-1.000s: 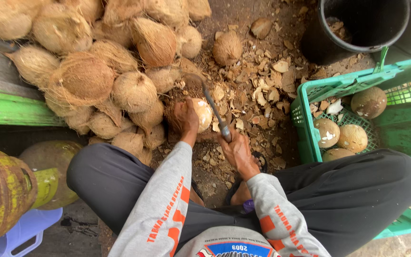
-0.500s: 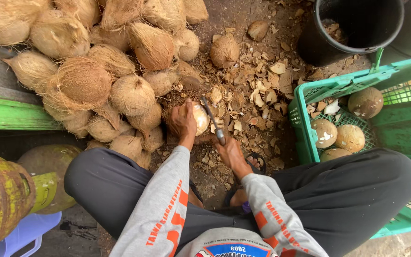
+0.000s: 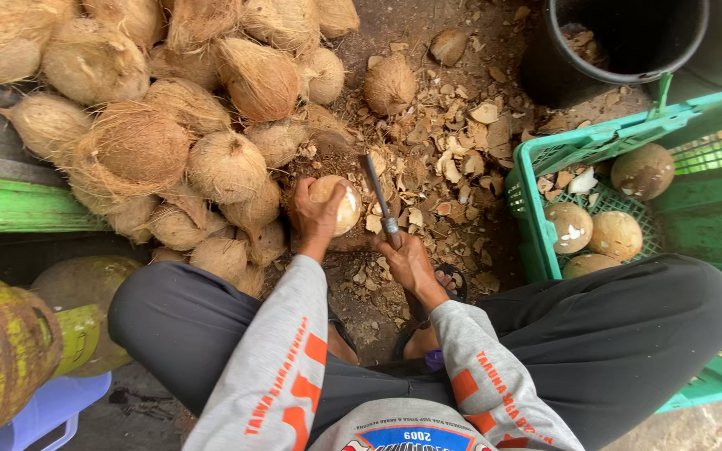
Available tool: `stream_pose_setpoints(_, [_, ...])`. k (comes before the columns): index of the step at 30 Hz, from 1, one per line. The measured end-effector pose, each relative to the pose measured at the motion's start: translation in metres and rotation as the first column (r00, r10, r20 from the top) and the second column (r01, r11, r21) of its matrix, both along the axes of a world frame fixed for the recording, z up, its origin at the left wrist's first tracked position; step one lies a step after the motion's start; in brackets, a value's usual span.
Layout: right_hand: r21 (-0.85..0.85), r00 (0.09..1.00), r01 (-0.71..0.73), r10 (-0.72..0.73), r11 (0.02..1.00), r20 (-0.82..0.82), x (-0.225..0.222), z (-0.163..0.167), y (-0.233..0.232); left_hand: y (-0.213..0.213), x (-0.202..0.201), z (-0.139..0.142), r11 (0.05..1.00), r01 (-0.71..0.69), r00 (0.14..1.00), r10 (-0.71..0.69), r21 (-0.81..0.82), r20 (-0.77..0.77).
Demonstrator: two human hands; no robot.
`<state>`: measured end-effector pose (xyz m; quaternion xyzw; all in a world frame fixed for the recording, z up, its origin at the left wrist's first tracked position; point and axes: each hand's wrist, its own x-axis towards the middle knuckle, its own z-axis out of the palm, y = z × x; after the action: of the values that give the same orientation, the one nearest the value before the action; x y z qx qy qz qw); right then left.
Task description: The person sits on the ground and husks coconuts, holding each coconut against a wooden block and striking it with a machete to chop off the fibrous outer husk. Husked coconuts are placed into a green plastic crate, and husk debris is tossed into a black bucket.
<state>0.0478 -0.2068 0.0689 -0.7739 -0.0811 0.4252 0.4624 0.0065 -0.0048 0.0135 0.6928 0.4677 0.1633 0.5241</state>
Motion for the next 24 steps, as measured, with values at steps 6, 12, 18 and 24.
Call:
stream_pose_setpoints(6, [0.028, 0.975, -0.015, 0.009, 0.999, 0.222, -0.002, 0.003, 0.002, 0.031, -0.004, 0.014, 0.997, 0.061, 0.978, -0.052, 0.04, -0.2])
stream_pose_setpoints(12, [0.025, 0.976, -0.05, 0.043, 0.998, 0.214, -0.012, 0.011, 0.015, 0.009, 0.014, 0.024, 0.992, -0.127, 0.919, 0.118, -0.001, -0.377])
stream_pose_setpoints(18, [-0.008, 0.972, -0.047, 0.048, 0.999, 0.231, -0.013, 0.012, 0.016, 0.001, 0.015, 0.022, 0.987, -0.147, 0.903, 0.159, 0.061, -0.399])
stream_pose_setpoints(24, [-0.161, 0.997, -0.061, 0.067, 0.985, 0.032, -0.008, -0.009, 0.022, -0.005, 0.016, 0.001, 0.964, -0.096, 0.91, 0.185, 0.247, -0.372])
